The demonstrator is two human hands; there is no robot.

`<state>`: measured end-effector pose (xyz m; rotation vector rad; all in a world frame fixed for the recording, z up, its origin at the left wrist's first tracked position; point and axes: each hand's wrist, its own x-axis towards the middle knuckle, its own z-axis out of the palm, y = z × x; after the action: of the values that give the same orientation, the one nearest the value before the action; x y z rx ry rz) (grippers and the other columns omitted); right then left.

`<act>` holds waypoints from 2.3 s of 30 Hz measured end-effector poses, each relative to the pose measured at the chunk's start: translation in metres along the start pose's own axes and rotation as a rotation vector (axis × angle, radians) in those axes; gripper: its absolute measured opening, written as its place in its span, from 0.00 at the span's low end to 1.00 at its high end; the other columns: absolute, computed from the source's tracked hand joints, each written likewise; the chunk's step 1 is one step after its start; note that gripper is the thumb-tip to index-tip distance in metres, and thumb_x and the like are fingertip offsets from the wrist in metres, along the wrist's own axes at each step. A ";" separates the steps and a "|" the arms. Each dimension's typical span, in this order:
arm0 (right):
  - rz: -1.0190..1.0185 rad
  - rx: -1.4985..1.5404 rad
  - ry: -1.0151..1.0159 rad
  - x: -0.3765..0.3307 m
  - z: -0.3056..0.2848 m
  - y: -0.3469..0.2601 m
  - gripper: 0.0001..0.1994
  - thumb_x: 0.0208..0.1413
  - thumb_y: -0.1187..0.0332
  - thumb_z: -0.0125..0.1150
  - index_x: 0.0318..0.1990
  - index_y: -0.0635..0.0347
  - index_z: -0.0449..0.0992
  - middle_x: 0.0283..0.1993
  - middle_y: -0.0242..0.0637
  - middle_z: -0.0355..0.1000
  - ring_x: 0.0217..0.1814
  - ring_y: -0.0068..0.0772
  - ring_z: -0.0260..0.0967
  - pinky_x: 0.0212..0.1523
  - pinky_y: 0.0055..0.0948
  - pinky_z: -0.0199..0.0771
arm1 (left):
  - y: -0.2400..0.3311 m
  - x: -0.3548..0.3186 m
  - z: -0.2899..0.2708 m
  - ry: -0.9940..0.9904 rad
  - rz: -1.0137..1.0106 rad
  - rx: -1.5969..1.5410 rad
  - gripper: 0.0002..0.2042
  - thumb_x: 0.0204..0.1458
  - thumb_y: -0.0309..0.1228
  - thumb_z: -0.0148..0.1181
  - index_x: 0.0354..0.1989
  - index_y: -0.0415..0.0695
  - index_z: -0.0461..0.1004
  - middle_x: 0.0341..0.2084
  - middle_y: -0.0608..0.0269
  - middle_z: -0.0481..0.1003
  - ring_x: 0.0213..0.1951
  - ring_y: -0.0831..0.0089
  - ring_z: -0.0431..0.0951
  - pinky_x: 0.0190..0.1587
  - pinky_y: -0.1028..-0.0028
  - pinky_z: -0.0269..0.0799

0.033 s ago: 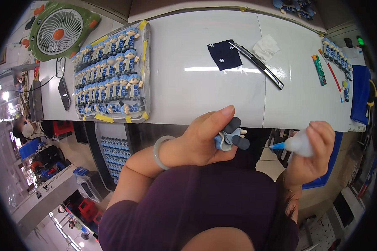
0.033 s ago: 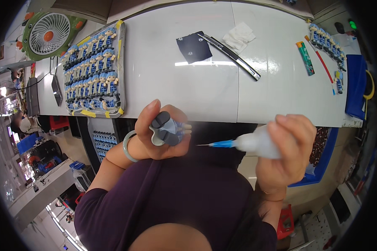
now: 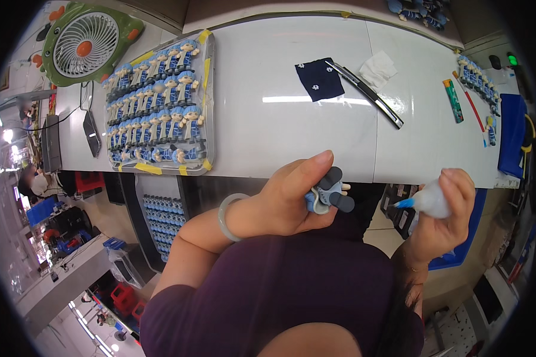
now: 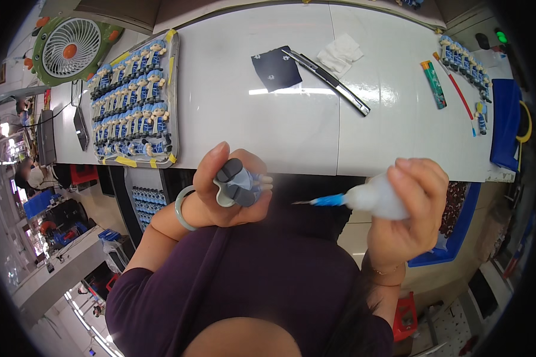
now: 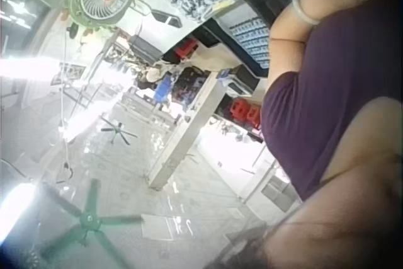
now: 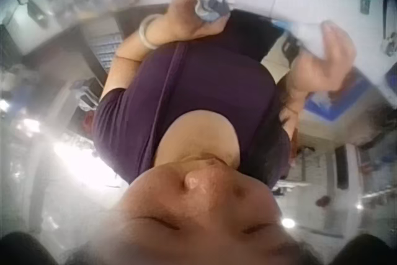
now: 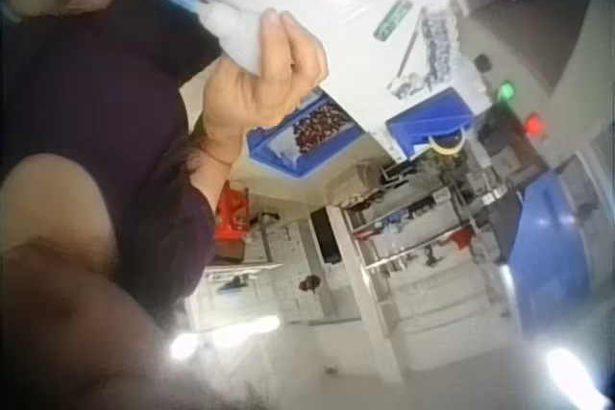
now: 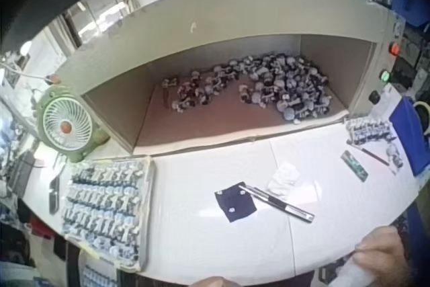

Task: The person assembles small anime figurines and applies glue to them using a glue bottle at a manufacturing workstation.

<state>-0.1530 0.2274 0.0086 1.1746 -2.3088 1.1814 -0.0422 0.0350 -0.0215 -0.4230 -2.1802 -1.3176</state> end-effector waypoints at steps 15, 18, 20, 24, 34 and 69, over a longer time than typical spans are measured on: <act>0.450 0.547 -0.029 -0.011 0.020 0.026 0.14 0.38 0.79 0.62 0.37 0.64 0.71 0.39 0.38 0.68 0.42 0.27 0.63 0.44 0.21 0.61 | 0.015 -0.009 0.001 0.150 -0.552 -0.654 0.13 0.50 0.38 0.44 0.20 0.44 0.58 0.12 0.65 0.60 0.14 0.78 0.57 0.17 0.78 0.53; 0.456 0.569 -0.033 -0.011 0.020 0.027 0.14 0.38 0.79 0.62 0.36 0.64 0.71 0.38 0.38 0.68 0.42 0.27 0.63 0.44 0.22 0.61 | 0.016 -0.006 0.001 0.157 -0.549 -0.635 0.15 0.50 0.39 0.43 0.17 0.44 0.57 0.11 0.65 0.60 0.14 0.77 0.57 0.17 0.78 0.53; 0.461 0.582 -0.031 -0.012 0.020 0.027 0.14 0.37 0.79 0.62 0.36 0.64 0.71 0.38 0.37 0.68 0.42 0.27 0.63 0.44 0.22 0.61 | 0.016 -0.004 0.000 0.161 -0.547 -0.624 0.16 0.50 0.39 0.42 0.15 0.45 0.56 0.11 0.65 0.59 0.13 0.77 0.56 0.17 0.78 0.53; 0.480 0.612 -0.043 -0.013 0.021 0.026 0.14 0.36 0.80 0.61 0.36 0.64 0.71 0.38 0.37 0.68 0.41 0.27 0.63 0.44 0.22 0.60 | 0.019 -0.005 0.000 0.171 -0.548 -0.617 0.16 0.50 0.39 0.43 0.14 0.45 0.55 0.11 0.65 0.59 0.14 0.76 0.56 0.18 0.78 0.53; 0.429 0.625 -0.084 -0.013 0.016 0.020 0.14 0.36 0.76 0.63 0.35 0.64 0.72 0.37 0.36 0.67 0.39 0.27 0.62 0.40 0.21 0.61 | 0.001 -0.014 0.007 0.171 -0.195 -0.544 0.14 0.38 0.26 0.56 0.35 0.42 0.61 0.24 0.59 0.63 0.23 0.71 0.63 0.26 0.76 0.58; -0.127 -0.136 -0.103 -0.006 0.001 -0.013 0.17 0.34 0.77 0.62 0.35 0.47 0.75 0.40 0.27 0.67 0.44 0.34 0.59 0.39 0.27 0.63 | 0.001 -0.007 0.000 -0.039 -0.038 -0.055 0.42 0.36 0.16 0.54 0.60 0.38 0.36 0.27 0.55 0.67 0.25 0.69 0.69 0.29 0.74 0.67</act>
<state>-0.1394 0.2256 0.0113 1.3380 -2.3084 0.9241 -0.0355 0.0354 -0.0250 -0.4339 -2.1980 -1.4028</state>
